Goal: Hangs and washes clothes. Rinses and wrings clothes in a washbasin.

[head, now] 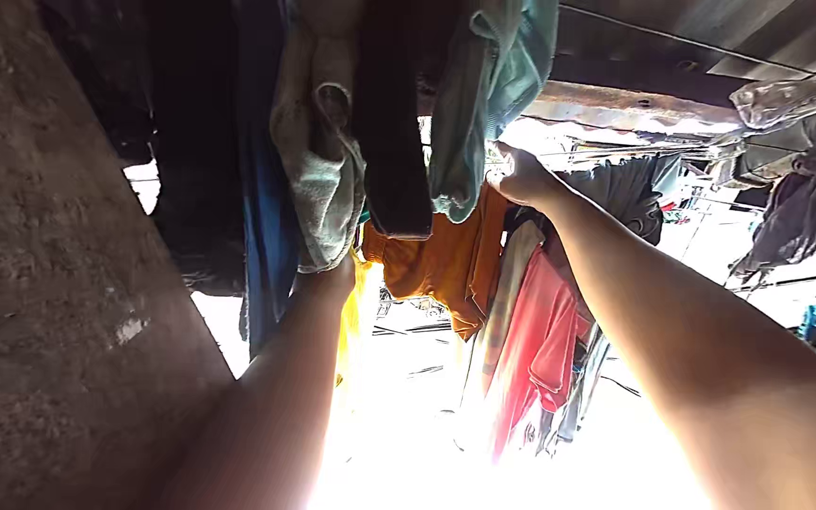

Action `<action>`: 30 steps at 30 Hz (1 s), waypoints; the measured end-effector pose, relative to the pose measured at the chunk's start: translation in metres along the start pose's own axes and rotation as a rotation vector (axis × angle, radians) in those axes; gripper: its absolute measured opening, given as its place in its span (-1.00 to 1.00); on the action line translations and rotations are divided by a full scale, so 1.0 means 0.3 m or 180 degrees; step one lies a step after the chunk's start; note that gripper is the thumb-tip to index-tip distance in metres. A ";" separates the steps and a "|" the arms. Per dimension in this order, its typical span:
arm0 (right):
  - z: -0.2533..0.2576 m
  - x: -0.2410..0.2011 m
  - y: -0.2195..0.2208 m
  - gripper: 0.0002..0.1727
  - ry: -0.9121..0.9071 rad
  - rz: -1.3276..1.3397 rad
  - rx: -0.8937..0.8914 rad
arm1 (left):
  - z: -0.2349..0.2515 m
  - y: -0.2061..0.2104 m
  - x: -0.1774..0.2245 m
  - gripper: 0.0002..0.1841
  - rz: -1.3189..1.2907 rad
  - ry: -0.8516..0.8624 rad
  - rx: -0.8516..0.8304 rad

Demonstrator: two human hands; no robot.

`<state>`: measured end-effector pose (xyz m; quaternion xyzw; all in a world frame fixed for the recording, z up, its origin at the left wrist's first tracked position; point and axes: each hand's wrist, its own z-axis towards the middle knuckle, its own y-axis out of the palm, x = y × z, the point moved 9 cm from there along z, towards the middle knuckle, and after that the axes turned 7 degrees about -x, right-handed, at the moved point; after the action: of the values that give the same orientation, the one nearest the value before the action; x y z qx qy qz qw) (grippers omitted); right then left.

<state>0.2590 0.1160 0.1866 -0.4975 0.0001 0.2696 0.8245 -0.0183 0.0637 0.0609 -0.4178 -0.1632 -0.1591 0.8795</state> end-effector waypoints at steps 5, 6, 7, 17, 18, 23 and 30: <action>-0.262 0.033 -0.164 -0.59 0.0121 0.0155 0.0151 | 0.049 0.074 -0.079 -0.57 -0.0043 -0.0188 -0.0471; -0.334 0.053 -0.171 -0.60 0.0151 0.0185 0.0028 | 0.058 0.089 -0.091 -0.56 0.0012 -0.0230 -0.0611; -0.410 0.073 -0.174 -0.60 0.0191 0.0202 -0.0106 | 0.058 0.097 -0.088 -0.54 0.0123 -0.0277 -0.0793; -0.609 0.081 0.045 -0.29 0.1189 -0.0139 -0.0519 | -0.059 0.154 0.287 -0.54 0.0158 0.0450 -0.1049; -0.583 0.081 0.076 -0.25 0.1429 -0.0056 -0.0734 | -0.064 0.174 0.319 -0.53 -0.0044 0.0524 -0.1122; -0.531 0.100 0.101 -0.52 0.1727 0.0366 -0.0833 | -0.115 0.196 0.378 -0.48 -0.0453 0.0597 -0.1532; -0.509 -0.019 0.123 -0.66 0.1133 0.0050 -0.0807 | -0.188 0.141 0.352 -0.53 -0.0269 0.0955 -0.1201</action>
<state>0.2787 0.0015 0.0807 -0.6370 0.1157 0.1818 0.7402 0.1027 0.0296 0.0427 -0.5391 -0.0155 -0.2836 0.7929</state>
